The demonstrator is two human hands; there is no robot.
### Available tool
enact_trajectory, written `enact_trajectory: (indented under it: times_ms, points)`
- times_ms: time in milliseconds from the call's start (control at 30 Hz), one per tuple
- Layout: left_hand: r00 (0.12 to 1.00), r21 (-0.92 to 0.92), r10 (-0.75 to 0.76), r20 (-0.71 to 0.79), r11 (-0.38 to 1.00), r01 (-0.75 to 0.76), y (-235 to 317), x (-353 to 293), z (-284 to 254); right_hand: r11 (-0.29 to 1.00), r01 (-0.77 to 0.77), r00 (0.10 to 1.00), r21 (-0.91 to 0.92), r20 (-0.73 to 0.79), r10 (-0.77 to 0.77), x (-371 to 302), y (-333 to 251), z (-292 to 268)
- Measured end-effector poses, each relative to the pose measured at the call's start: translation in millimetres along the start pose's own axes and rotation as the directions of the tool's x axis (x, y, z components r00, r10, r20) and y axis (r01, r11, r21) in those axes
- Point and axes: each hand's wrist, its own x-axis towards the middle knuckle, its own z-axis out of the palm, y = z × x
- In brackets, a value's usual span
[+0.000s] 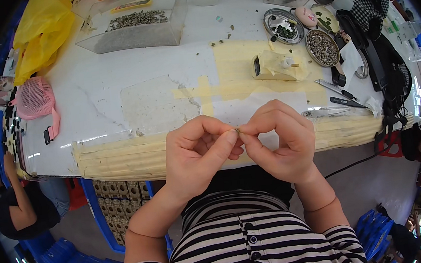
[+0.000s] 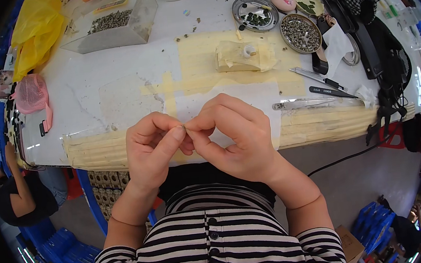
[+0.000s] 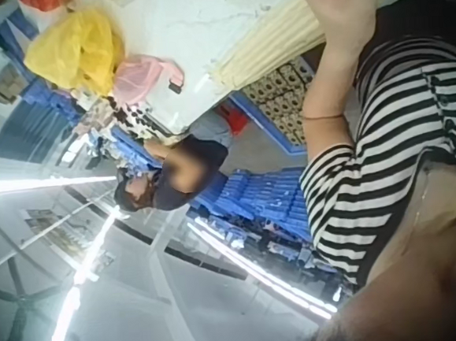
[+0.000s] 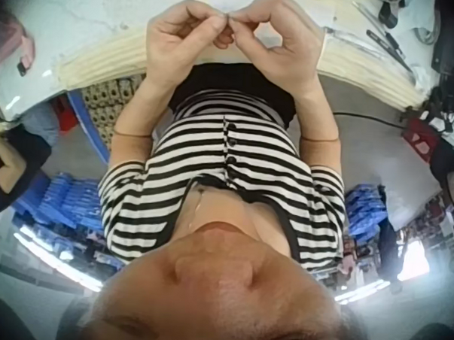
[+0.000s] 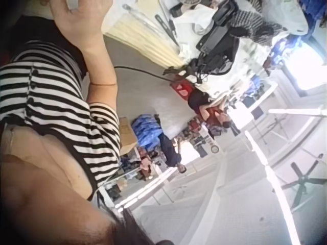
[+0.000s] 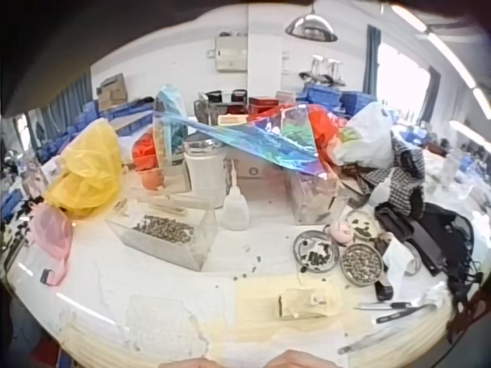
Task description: Manually picking and placing small silver beads or components onto a base part on a factory workbench.
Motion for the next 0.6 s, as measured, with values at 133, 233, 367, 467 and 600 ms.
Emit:
enact_trajectory:
  times_ms: [133, 233, 367, 467, 600]
  points:
    - [1.000, -0.016, 0.011, -0.001, 1.000, -0.011, 0.3, 0.3, -0.8, 0.999, -0.037, 0.999, 0.033, -0.017, 0.037, 0.1, -0.3, 2.0]
    - [0.999, -0.025, 0.037, -0.021, 0.999, -0.037, -1.3, 0.3, 0.8, 0.984, -0.109, 0.993, 0.139, -0.029, 0.114, -2.0, 4.1, 4.4]
    - [0.998, -0.017, 0.049, -0.028, 0.999, -0.050, -2.2, -0.1, 2.5, 0.965, -0.170, 0.985, 0.201, 0.009, 0.172, -2.3, 6.0, 1.9]
    - [0.999, -0.013, 0.032, -0.019, 0.999, -0.032, -2.2, 0.5, 1.3, 0.965, -0.177, 0.984, 0.195, 0.012, 0.178, -2.9, 5.8, 1.3]
    - [1.000, -0.039, -0.002, 0.010, 0.999, 0.003, -0.6, 2.3, -3.1, 0.992, -0.090, 0.995, 0.090, -0.023, 0.093, 0.9, 1.1, 2.3]
